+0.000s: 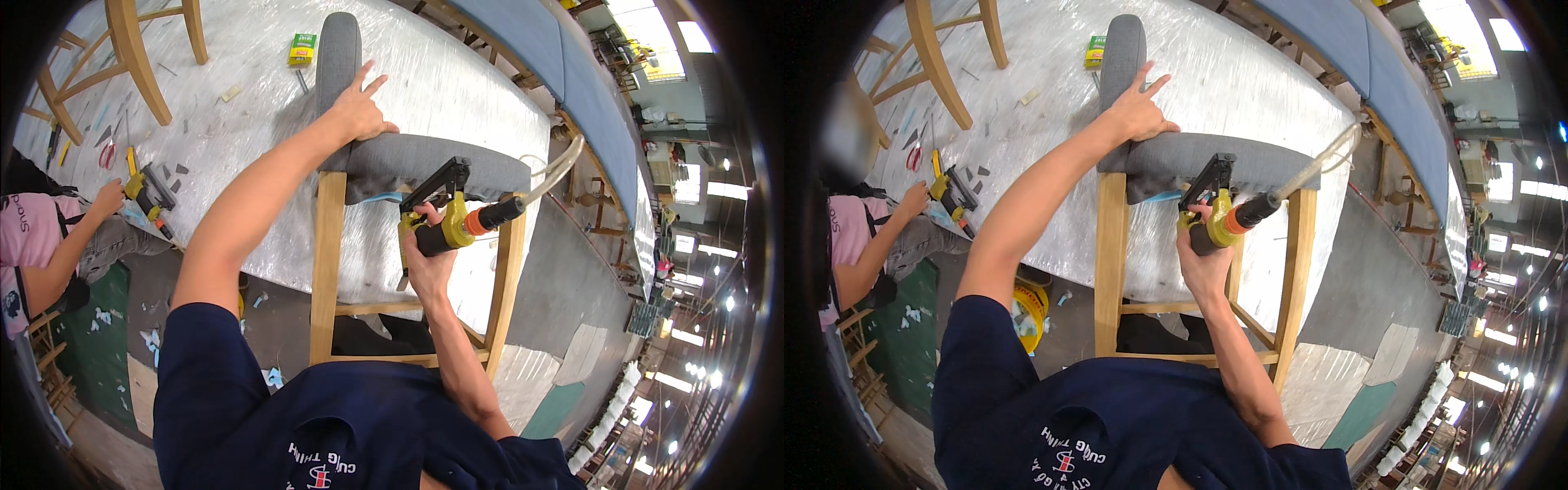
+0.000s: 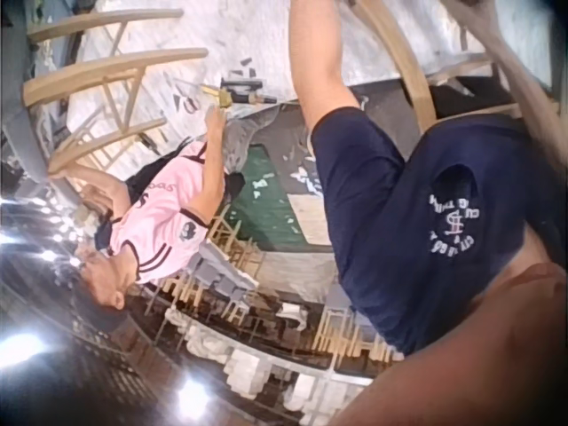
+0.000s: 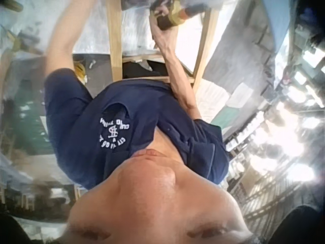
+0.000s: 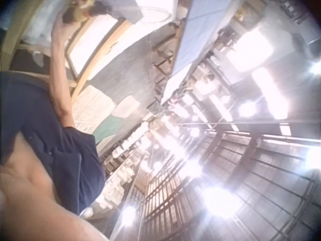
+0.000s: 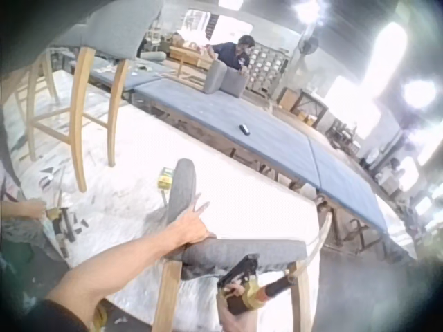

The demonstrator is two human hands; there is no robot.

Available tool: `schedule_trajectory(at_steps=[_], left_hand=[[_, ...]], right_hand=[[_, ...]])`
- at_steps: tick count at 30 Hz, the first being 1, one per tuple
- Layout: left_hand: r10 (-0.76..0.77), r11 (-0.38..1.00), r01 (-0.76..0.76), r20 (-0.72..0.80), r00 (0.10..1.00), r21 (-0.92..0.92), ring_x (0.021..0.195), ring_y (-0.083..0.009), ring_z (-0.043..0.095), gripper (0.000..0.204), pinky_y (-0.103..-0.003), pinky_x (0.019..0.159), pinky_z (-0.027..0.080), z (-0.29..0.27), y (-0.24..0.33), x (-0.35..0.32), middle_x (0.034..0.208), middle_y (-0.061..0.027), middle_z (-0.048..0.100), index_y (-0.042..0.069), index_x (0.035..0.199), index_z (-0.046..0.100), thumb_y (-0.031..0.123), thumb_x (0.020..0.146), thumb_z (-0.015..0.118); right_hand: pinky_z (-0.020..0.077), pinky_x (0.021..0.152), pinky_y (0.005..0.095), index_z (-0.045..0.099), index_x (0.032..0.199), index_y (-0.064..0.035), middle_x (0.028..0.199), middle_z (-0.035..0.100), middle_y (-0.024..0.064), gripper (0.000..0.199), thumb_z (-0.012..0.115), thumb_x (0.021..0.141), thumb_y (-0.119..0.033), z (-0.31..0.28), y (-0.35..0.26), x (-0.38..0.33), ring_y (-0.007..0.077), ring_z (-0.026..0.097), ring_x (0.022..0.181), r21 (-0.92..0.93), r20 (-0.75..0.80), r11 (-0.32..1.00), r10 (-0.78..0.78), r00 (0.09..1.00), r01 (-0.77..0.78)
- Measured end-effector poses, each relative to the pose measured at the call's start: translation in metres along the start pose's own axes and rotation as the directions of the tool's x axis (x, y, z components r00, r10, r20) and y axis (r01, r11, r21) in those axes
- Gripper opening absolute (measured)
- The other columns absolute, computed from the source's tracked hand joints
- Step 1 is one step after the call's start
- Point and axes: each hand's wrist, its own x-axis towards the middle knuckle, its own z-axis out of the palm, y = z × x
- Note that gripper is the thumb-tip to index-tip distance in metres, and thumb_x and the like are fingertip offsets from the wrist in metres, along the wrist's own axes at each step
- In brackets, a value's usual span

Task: The person is upholstering a wooden chair with grey fabric. They pull the fabric taut over the seat and backrest, using a staple gun to secure it to the wooden frame. They also use a screwdriver to tuck the fabric into the seams and a utility knife to trim excess material. The person works on different sides of the chair, ensuring the fabric is smooth and properly attached.

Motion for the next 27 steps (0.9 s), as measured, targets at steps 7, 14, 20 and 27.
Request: schedule_trajectory(at_steps=[7, 14, 20, 27], left_hand=[[0.071, 0.887, -0.230, -0.375, 0.925, -0.401, 0.150, -0.0291, 0.041, 0.056, -0.055, 0.130, 0.012, 0.051, 0.013, -0.036, 0.137, -0.0127, 0.066, 0.018, 0.154, 0.051, 0.050, 0.111, 0.034], [0.000, 0.950, -0.179, -0.575, 0.818, -0.254, 0.144, -0.0385, 0.044, 0.080, -0.055, 0.127, 0.020, 0.070, 0.051, -0.067, 0.157, -0.0226, 0.043, 0.023, 0.167, 0.025, 0.037, 0.100, 0.065], [-0.057, 0.960, -0.111, -0.569, 0.820, -0.255, 0.144, -0.0419, 0.042, 0.089, -0.056, 0.127, 0.021, 0.068, 0.063, -0.070, 0.154, -0.0249, 0.045, 0.019, 0.165, 0.027, 0.035, 0.092, 0.075], [-0.063, 0.959, -0.117, -0.598, 0.799, -0.257, 0.145, -0.0410, 0.041, 0.087, -0.054, 0.126, 0.024, 0.070, 0.062, -0.071, 0.155, -0.0266, 0.043, 0.012, 0.159, 0.036, 0.029, 0.085, 0.080]], right_hand=[[0.0478, 0.094, 0.0308, 0.066, 0.122, -0.0030, 0.124, 0.062, 0.0096, 0.034, 0.069, 0.088, 0.003, -0.002, 0.005, -0.005, 0.0152, 0.060, 0.103, -0.030, 0.013, 0.998, -0.061, 0.998, 0.061], [0.0498, 0.083, 0.0279, 0.068, 0.120, -0.0051, 0.103, 0.062, 0.0048, 0.036, 0.071, 0.086, 0.005, 0.028, -0.010, 0.004, 0.0111, 0.059, 0.090, -0.001, -0.055, 0.991, -0.133, 0.990, 0.133], [0.0494, 0.074, 0.0265, 0.066, 0.118, -0.0039, 0.090, 0.062, 0.0022, 0.033, 0.069, 0.087, 0.006, 0.046, -0.004, 0.010, 0.0080, 0.058, 0.080, 0.035, -0.077, 0.981, -0.186, 0.979, 0.190], [0.0507, 0.073, 0.0275, 0.065, 0.113, -0.0041, 0.089, 0.064, 0.0030, 0.029, 0.069, 0.087, 0.006, 0.056, -0.006, 0.010, 0.0089, 0.059, 0.078, 0.026, -0.071, 0.982, -0.184, 0.980, 0.186]])
